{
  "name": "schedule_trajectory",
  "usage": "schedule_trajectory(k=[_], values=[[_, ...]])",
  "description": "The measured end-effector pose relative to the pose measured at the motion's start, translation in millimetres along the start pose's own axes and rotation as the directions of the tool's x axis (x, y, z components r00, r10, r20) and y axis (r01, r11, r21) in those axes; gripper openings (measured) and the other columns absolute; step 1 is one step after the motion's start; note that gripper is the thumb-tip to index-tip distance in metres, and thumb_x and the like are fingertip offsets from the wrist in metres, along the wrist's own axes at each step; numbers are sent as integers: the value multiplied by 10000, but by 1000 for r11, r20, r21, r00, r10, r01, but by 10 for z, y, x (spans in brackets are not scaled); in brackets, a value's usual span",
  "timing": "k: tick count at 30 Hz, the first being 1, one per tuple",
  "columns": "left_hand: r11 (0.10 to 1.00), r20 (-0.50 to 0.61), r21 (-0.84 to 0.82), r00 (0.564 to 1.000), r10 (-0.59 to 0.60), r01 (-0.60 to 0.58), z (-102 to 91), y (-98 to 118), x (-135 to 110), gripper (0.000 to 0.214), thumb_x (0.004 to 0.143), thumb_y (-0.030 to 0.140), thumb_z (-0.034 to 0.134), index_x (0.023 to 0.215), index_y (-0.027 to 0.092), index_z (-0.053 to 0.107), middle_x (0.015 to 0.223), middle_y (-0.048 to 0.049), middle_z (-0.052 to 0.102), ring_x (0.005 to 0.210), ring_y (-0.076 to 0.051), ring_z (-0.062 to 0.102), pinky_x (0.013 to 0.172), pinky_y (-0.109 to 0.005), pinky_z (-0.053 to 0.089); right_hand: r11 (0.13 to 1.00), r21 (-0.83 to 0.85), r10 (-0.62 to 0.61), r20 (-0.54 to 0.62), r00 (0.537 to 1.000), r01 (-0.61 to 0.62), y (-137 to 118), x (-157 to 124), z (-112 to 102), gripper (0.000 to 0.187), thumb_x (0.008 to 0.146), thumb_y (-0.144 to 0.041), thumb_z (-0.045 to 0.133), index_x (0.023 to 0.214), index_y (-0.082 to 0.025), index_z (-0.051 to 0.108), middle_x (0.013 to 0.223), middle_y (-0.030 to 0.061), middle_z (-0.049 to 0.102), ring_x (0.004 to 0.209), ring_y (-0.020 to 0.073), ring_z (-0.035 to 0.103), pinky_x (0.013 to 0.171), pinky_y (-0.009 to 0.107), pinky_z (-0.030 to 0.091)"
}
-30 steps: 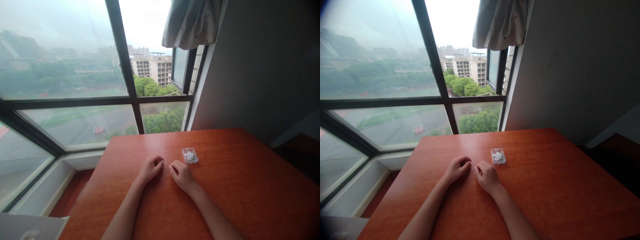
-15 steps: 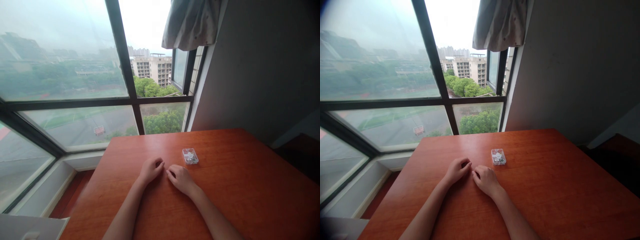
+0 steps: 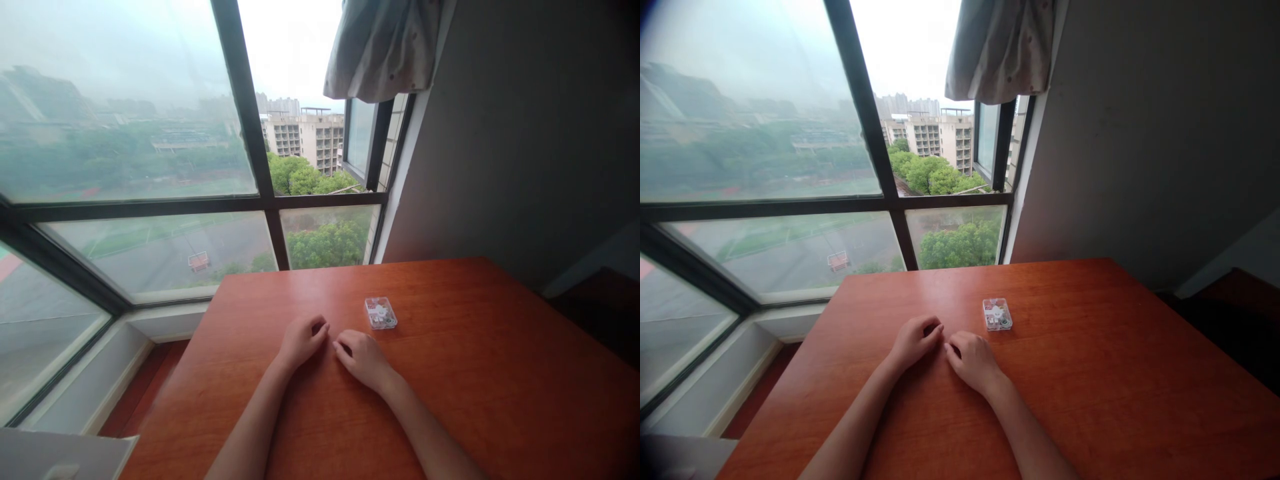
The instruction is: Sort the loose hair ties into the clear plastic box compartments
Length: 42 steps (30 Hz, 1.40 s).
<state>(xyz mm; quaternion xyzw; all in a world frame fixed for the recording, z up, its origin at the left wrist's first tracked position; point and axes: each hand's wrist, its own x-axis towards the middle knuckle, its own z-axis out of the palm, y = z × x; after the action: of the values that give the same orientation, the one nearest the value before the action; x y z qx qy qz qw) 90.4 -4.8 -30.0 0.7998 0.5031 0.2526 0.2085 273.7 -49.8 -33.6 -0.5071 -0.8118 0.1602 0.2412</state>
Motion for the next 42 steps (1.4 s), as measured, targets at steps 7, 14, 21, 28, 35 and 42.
schedule_trajectory(k=[7,14,21,28,35,42], values=[[1000,-10,-6,1000,-5,5,-3,13,-6,232,858,325,486,728,183,615,701,-8,637,635,-133,518,601,-229,356,1000,2,5,2,1000,-5,-14,-1,-15,228,928,-224,476,727,-192,578,766,18,629,707,145,548,638,254,328],[1000,-12,-20,1000,-5,5,-2,19,-5,232,858,317,491,719,179,616,690,-9,632,626,-132,510,599,-230,350,1000,-16,7,12,1000,-7,-9,0,-13,227,929,-228,475,733,-193,583,768,18,631,709,146,548,631,258,327],[1000,-4,-7,1000,5,-5,2,10,-2,225,858,309,494,725,181,621,692,-11,635,625,-131,515,600,-228,343,1000,-23,9,8,1000,-9,4,-3,5,214,927,-226,483,739,-191,580,776,15,633,716,143,549,631,256,327],[1000,-8,-15,1000,12,-12,-2,20,-1,213,859,302,500,740,184,631,709,-13,649,637,-135,529,611,-231,352,1000,-13,13,12,1000,-13,-5,-3,-6,208,923,-226,490,741,-192,585,771,16,631,718,147,552,635,257,333],[1000,4,-17,1000,1,-1,-21,44,2,219,855,312,503,737,186,637,718,-21,654,640,-139,531,604,-234,351,1000,0,21,19,1000,-21,-18,-5,-13,184,911,-214,505,749,-195,590,782,16,632,730,149,557,645,254,343],[1000,-4,-1,1000,3,-3,-21,47,-2,218,860,307,496,740,187,632,727,-21,657,651,-140,536,612,-235,353,1000,3,25,24,999,-25,-27,-7,-27,185,912,-218,508,753,-195,599,786,17,633,729,149,556,644,254,343]])
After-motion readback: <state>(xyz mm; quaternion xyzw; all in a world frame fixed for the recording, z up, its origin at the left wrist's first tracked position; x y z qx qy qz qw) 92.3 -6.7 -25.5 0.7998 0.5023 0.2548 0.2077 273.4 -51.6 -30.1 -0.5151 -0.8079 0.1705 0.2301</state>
